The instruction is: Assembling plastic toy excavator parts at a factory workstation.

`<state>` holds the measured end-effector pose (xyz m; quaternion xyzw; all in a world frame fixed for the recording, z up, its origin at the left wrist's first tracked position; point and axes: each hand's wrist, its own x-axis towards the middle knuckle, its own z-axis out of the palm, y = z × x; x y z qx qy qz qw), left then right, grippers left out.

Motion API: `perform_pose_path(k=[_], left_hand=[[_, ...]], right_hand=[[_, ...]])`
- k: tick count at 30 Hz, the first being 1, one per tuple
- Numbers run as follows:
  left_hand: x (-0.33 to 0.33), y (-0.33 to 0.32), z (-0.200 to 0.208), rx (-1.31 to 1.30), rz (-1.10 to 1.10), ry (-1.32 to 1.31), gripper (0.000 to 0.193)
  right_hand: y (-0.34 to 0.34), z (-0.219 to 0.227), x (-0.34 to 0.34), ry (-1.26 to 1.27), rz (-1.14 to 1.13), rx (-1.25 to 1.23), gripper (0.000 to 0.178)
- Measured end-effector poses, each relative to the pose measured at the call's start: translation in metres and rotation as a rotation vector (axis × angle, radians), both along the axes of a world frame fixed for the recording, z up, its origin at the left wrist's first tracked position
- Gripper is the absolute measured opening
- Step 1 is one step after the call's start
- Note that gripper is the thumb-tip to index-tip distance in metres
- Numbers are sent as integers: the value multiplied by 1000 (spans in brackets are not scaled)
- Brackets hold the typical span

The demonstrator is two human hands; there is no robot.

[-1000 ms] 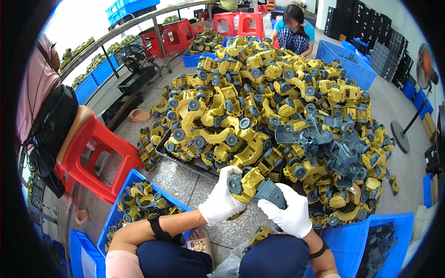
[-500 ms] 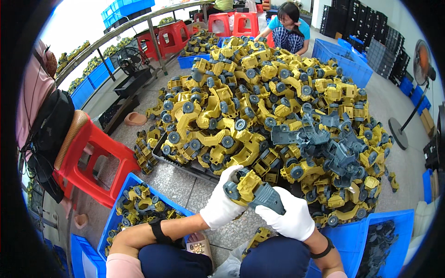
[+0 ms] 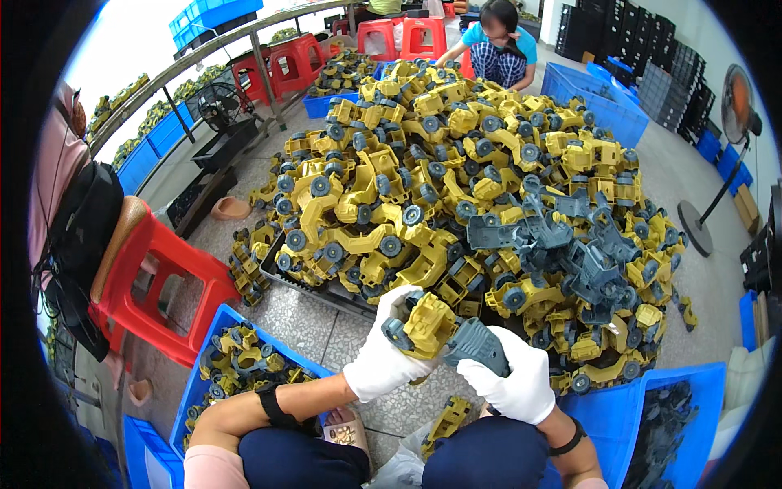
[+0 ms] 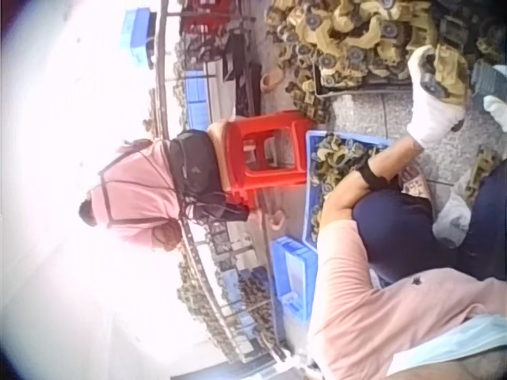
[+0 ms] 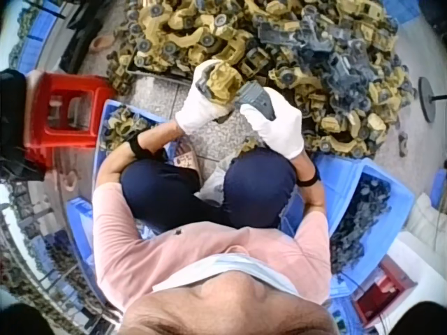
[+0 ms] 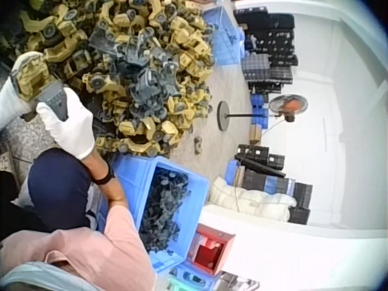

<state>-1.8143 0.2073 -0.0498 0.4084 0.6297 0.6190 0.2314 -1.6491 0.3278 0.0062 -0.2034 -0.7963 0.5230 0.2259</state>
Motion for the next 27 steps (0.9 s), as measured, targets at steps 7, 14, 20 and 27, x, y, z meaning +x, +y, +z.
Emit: perform_pose_path(k=[7, 14, 20, 27], left_hand=[[-1, -3, 9, -4, -93, -47, 80], [2, -1, 9, -35, -66, 4, 76], [2, 3, 3, 24, -25, 123, 74], [3, 5, 2, 23, 36, 193, 68]], right_hand=[[1, 5, 0, 17, 91, 58, 42], [0, 2, 0, 25, 72, 113, 42], [1, -2, -1, 57, 35, 101, 42], [4, 1, -2, 3, 112, 174, 43]])
